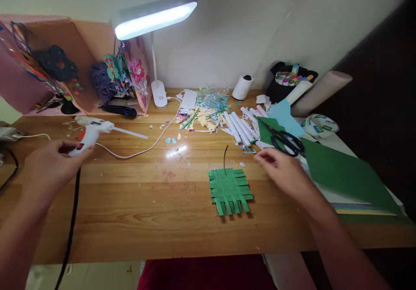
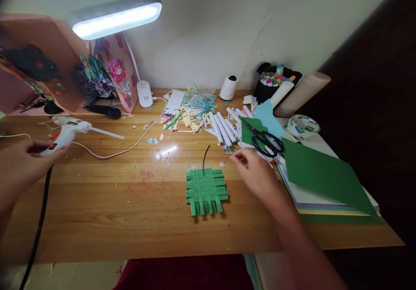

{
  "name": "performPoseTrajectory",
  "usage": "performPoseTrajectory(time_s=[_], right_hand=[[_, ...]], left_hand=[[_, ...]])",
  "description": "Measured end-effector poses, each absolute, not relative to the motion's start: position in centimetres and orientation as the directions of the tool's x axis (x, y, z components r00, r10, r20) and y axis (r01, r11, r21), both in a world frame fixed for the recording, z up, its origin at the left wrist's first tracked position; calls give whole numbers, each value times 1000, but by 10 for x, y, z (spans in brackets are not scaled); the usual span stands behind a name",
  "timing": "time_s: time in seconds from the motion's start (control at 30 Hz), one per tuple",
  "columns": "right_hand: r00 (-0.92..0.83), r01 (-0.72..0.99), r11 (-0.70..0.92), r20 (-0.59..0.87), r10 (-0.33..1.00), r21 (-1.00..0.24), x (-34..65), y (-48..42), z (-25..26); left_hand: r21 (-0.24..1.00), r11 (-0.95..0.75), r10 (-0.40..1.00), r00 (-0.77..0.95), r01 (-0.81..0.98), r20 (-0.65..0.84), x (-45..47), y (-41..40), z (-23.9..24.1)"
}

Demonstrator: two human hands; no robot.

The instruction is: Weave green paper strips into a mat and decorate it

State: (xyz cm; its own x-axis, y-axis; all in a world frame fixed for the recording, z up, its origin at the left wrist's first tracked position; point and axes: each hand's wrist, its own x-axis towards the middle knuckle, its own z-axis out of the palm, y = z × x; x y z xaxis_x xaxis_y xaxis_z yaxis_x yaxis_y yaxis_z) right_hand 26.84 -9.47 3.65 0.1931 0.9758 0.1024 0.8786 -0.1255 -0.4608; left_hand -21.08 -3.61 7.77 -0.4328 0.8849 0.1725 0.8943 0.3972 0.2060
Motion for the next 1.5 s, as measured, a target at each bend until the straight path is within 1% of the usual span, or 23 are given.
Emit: performPoseTrajectory(time_s=[0.03, 0.07, 0.13, 0.17, 0.23, 0.3, 0.33, 0.43, 0.5, 0.67, 0.77, 0.87, 1.0, 1.1, 1.13, 1.17, 1.2, 1.23, 1.3, 1.33, 1.4, 1.43, 1.5], right_hand=[[66, 814, -80, -45, 997, -575, 257, -102, 37], [-21, 739, -85, -149, 989, -669, 247, -107, 38], [-115, 616, -116, -234, 965, -779, 231, -111, 40], [-152, 569, -123, -250, 956, -813, 226, -110, 40], [-239, 547, -77, -244, 940, -834, 220, -103, 38], [-337, 579, 37, -197, 921, -814, 219, -93, 32], [-377, 597, 110, -156, 913, -794, 220, -87, 28], [-371, 631, 302, 65, 927, -715, 230, -72, 14], [-358, 650, 355, 141, 923, -672, 237, -65, 9], [-549, 616, 524, 157, 821, -588, 242, -57, 12], [-584, 653, 573, 153, 797, -495, 238, -45, 11], [-494, 729, 512, 168, 853, -455, 234, -26, 3], [-263, 817, 357, 258, 930, -454, 228, -22, 0], [-202, 777, 315, 259, 945, -545, 216, -58, 16], [-252, 633, 294, 168, 953, -717, 211, -75, 24], [-335, 435, 209, 58, 940, -876, 205, -92, 31], [-400, 252, 71, -37, 916, -965, 198, -110, 37], [-386, 108, -37, -76, 919, -993, 192, -125, 41], [-245, -55, -159, -141, 959, -986, 183, -150, 43], [-98, -71, -212, -204, 974, -975, 180, -159, 41], [148, -53, -291, -296, 944, -955, 179, -172, 31], [213, -51, -325, -328, 920, -944, 182, -178, 25], [224, -90, -382, -393, 892, -920, 189, -189, 13]], left_hand=[[328, 348, 884, -424, 878, 196, -192, -47, 80], [438, 261, 907, -374, 860, 192, -171, -58, 82], [589, 115, 949, -263, 800, 172, -130, -78, 82], [633, 14, 973, -157, 774, 171, -111, -87, 80], [691, -160, 984, 60, 705, 166, -78, -98, 75], [729, -253, 966, 203, 636, 158, -53, -102, 69], [744, -272, 959, 231, 610, 161, -45, -102, 66], [775, -268, 960, 227, 573, 165, -33, -96, 61], [779, -252, 966, 192, 574, 171, -34, -92, 61], [762, -229, 973, 119, 606, 198, -41, -89, 65], [772, -218, 975, 103, 598, 195, -43, -90, 65], [785, -212, 976, 82, 583, 202, -42, -92, 65], [822, -207, 977, 61, 531, 207, -34, -99, 64], [872, -195, 980, 61, 448, 188, -17, -110, 62], [888, -194, 981, 68, 417, 183, -9, -114, 60], [899, -202, 979, 86, 388, 183, 1, -119, 58], [904, -216, 975, 121, 369, 184, 11, -124, 56], [899, -245, 967, 160, 364, 199, 20, -129, 54], [859, -323, 940, 240, 396, 243, 36, -139, 49], [830, -369, 923, 274, 418, 272, 41, -143, 46], [768, -465, 870, 391, 441, 301, 41, -150, 41], [737, -510, 832, 470, 443, 293, 37, -151, 39], [676, -588, 748, 617, 444, 245, 23, -150, 32]])
